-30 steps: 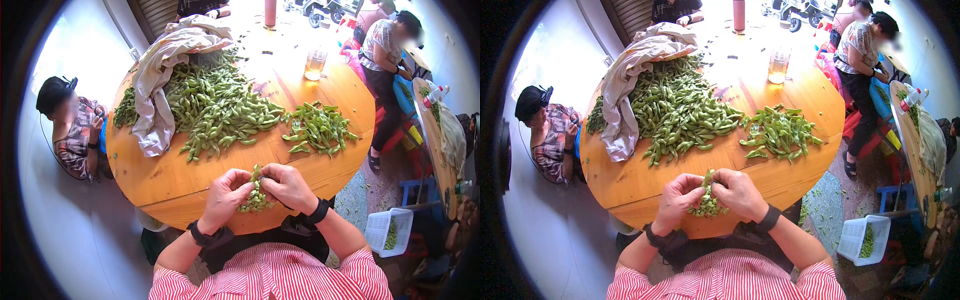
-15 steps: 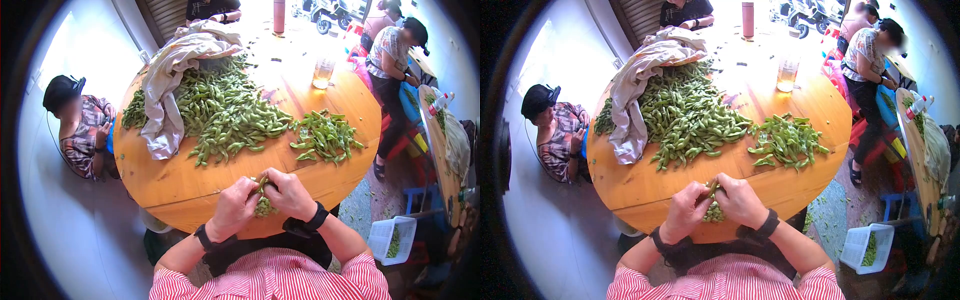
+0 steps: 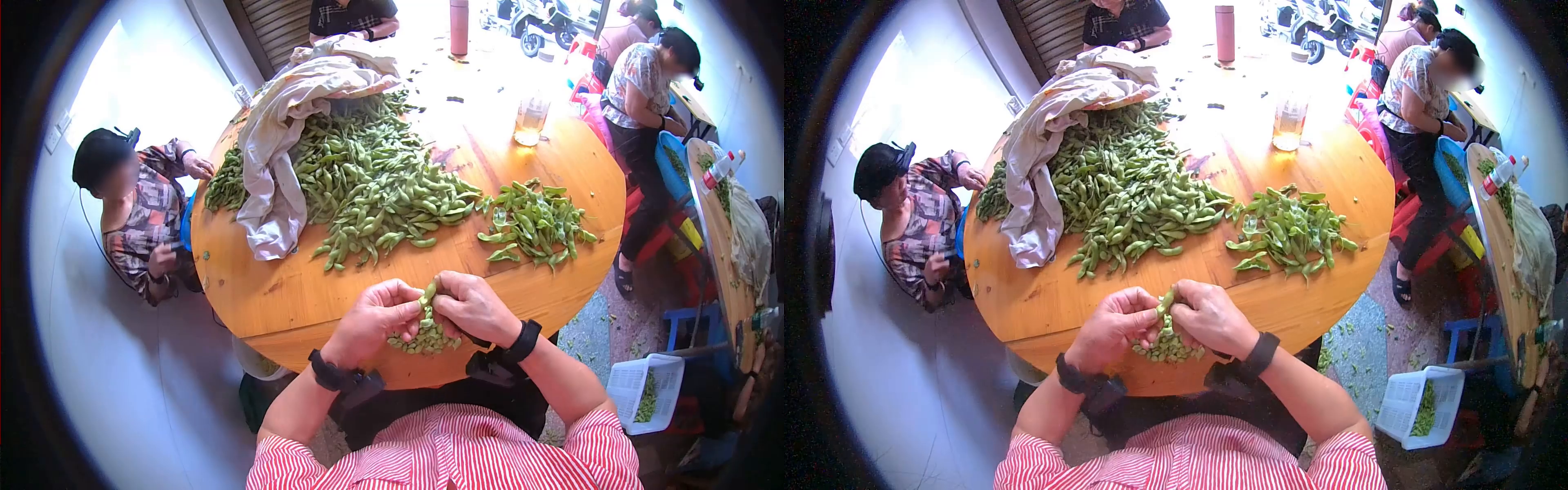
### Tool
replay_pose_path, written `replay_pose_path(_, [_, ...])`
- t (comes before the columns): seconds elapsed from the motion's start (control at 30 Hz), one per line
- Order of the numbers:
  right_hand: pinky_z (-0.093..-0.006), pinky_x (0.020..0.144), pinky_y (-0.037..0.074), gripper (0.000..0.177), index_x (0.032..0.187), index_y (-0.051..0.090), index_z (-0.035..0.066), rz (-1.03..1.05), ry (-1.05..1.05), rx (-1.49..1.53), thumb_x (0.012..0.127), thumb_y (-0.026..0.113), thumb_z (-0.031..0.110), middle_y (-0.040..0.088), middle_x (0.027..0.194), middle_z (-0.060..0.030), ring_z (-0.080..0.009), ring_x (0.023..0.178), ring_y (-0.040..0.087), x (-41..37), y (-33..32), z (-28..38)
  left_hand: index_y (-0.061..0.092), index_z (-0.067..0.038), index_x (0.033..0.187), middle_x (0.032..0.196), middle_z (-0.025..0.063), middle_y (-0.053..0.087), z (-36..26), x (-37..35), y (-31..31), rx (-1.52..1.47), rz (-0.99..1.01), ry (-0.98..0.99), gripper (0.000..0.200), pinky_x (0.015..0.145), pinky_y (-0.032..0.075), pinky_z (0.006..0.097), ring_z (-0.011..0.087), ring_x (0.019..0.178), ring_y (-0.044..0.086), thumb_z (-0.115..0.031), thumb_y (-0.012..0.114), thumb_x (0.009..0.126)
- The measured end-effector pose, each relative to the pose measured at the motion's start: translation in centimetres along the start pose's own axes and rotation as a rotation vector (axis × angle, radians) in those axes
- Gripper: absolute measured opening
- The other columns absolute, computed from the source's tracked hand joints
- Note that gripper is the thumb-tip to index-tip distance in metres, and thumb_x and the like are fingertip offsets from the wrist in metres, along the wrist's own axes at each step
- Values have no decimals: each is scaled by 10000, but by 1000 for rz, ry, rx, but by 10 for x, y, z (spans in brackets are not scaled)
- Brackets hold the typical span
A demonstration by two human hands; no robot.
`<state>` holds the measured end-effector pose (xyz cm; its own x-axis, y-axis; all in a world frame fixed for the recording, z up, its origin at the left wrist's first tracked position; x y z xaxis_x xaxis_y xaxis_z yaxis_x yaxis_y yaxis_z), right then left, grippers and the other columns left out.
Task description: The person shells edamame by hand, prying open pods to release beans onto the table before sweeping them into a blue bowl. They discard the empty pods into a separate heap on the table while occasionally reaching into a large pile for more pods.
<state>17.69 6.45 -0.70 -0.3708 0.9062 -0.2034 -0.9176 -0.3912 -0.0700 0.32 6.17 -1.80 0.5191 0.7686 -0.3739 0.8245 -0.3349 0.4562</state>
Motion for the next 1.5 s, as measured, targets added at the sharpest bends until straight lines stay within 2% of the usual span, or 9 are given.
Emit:
replay_pose_path(0.03, [-302,469,481,126,894,592,-22,-7,8,-14,909,516,77,610,632,-62,-117,502,595,0,0,1,619,-22,1021,826,37,662,2,0,3,0,1,-3,108,589,521,236,87,678,618,-71,672,941])
replay_pose_path(0.1, [-304,474,483,129,894,592,-25,4,-4,-47,910,519,81,608,632,-69,-125,503,594,-1,1,6,614,-11,1019,829,29,658,-7,-4,9,802,-143,332,131,585,509,228,70,677,596,-111,671,956])
replay_pose_path(0.2, [-306,477,483,138,891,589,-30,12,-50,-92,912,523,89,600,629,-74,-132,504,589,2,2,5,614,-2,1033,835,14,651,-15,-8,15,1099,-191,615,168,586,498,212,54,680,580,-141,675,961])
replay_pose_path(0.3, [-308,475,481,147,893,588,-34,19,-69,-98,914,526,98,589,623,-72,-132,504,585,2,1,7,625,0,1011,820,5,645,-10,-7,8,503,-135,204,147,592,508,222,56,693,610,-133,666,964])
replay_pose_path(0.5, [-289,470,472,140,897,585,-28,71,-1,-81,922,538,102,584,640,-48,-110,519,579,6,2,9,639,-19,1038,837,4,662,-7,-6,1,311,-102,87,198,575,519,197,63,665,628,-210,592,1018])
replay_pose_path(1.03, [-351,480,507,209,840,599,-63,21,8,-244,887,532,130,610,617,-146,-191,491,619,25,9,11,559,-62,1016,742,-5,568,3,4,-4,150,-159,53,224,417,356,189,51,495,472,-284,555,1042])
replay_pose_path(1.17, [-281,482,508,158,864,585,-38,32,-9,-206,920,543,103,602,643,-65,-116,517,612,24,10,7,574,-64,1016,741,-29,558,-4,7,-8,283,-152,127,215,441,359,193,35,520,462,-278,580,1031])
replay_pose_path(1.23, [-380,553,526,206,907,646,-45,-59,-71,-230,877,553,136,630,647,-176,-224,551,655,25,10,3,581,-60,1023,748,-33,566,-4,6,-10,335,-167,104,200,455,375,194,32,537,474,-260,584,1029])
replay_pose_path(1.5, [-457,640,516,178,902,652,-29,-148,-233,-383,857,595,133,634,740,-265,-414,665,645,21,11,12,603,-51,1050,780,-26,603,-5,5,-13,304,-161,98,97,517,439,192,41,613,548,-126,576,996])
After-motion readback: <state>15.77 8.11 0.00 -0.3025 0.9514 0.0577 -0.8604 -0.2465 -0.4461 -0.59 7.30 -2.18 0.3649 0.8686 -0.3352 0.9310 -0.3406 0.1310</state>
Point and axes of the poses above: each hand's wrist, its own x-axis towards the middle knuckle, its own y-axis out of the palm, z = x × y, the point moved 4 cm from there along x, towards the middle knuckle
